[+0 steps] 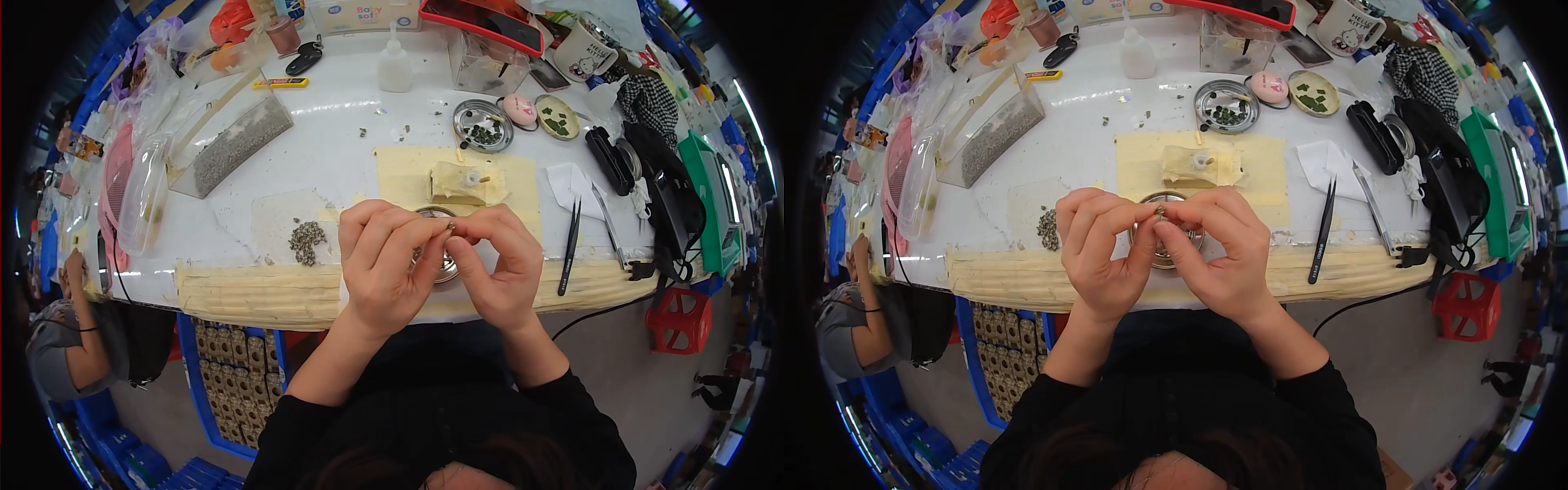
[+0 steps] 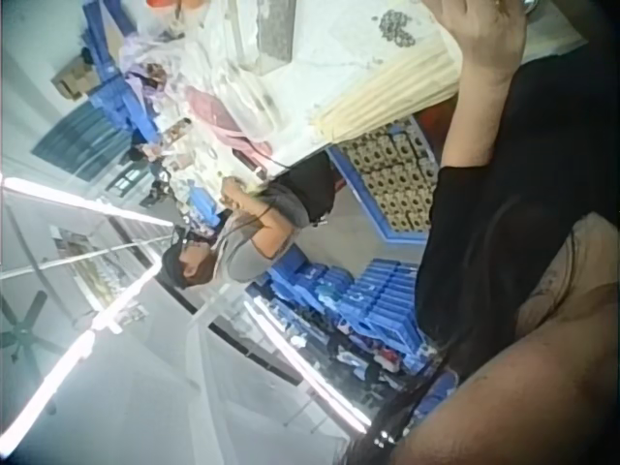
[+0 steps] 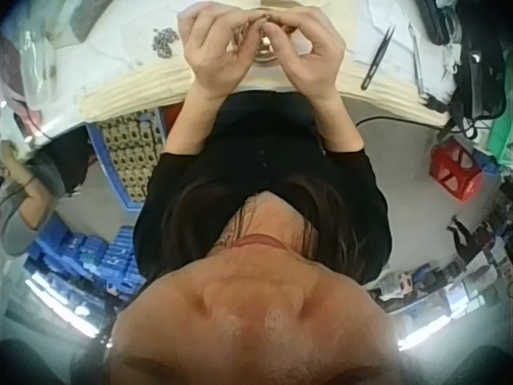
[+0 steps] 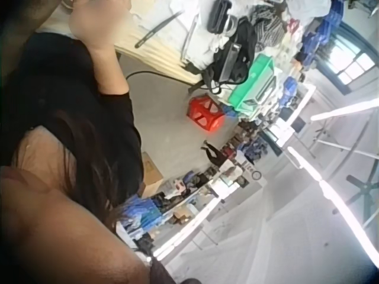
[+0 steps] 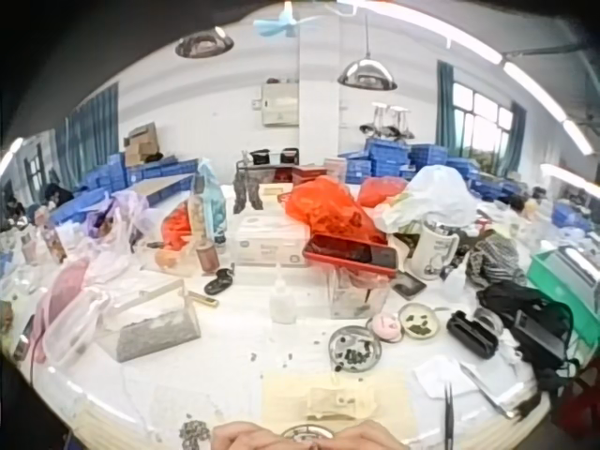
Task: Manually placing tiny components into a circular metal housing at a workbench.
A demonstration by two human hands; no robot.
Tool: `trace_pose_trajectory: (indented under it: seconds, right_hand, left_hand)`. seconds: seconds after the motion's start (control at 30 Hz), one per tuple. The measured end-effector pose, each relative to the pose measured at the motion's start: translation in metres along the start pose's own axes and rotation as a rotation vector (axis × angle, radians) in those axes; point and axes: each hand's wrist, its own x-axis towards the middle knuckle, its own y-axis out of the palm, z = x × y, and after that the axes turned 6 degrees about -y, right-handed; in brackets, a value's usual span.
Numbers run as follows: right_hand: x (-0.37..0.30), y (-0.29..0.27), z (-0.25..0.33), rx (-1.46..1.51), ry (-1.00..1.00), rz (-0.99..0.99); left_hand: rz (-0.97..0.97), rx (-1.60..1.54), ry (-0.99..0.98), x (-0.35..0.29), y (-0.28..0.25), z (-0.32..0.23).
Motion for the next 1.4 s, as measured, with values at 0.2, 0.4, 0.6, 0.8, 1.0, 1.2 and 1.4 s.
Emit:
trace_pose_trajectory:
  seconds: [0.2, 0.4, 0.6, 0.8, 1.0, 1.2, 1.4]
  right_hand:
    - [0.0, -0.003, 0.002, -0.181, -0.228, -0.069]
    - [0.0, -0.002, 0.0, -0.269, -0.235, -0.062]
    - [-0.001, -0.001, 0.0, -0.196, -0.119, -0.034]
    - [0.0, 0.0, 0.0, 0.017, 0.018, -0.016]
    - [0.001, -0.006, 0.001, 0.064, 0.038, -0.038]
    - [0.002, -0.008, 0.0, 0.196, 0.177, 0.043]
    - [0.0, -0.007, -0.004, -0.125, -0.126, -0.073]
  left_hand:
    - [0.014, 0.014, -0.009, -0.001, 0.002, 0.003]
    - [0.004, -0.003, -0.024, -0.001, 0.001, 0.002]
    - [-0.001, -0.01, -0.029, -0.002, 0.0, 0.002]
    - [0.008, -0.007, -0.016, -0.001, -0.001, 0.001]
    - [0.042, 0.031, -0.019, 0.001, 0.0, -0.002]
    - [0.097, 0.082, -0.011, -0.004, -0.001, -0.007]
    - [0.113, 0.115, -0.004, -0.004, 0.002, -0.007]
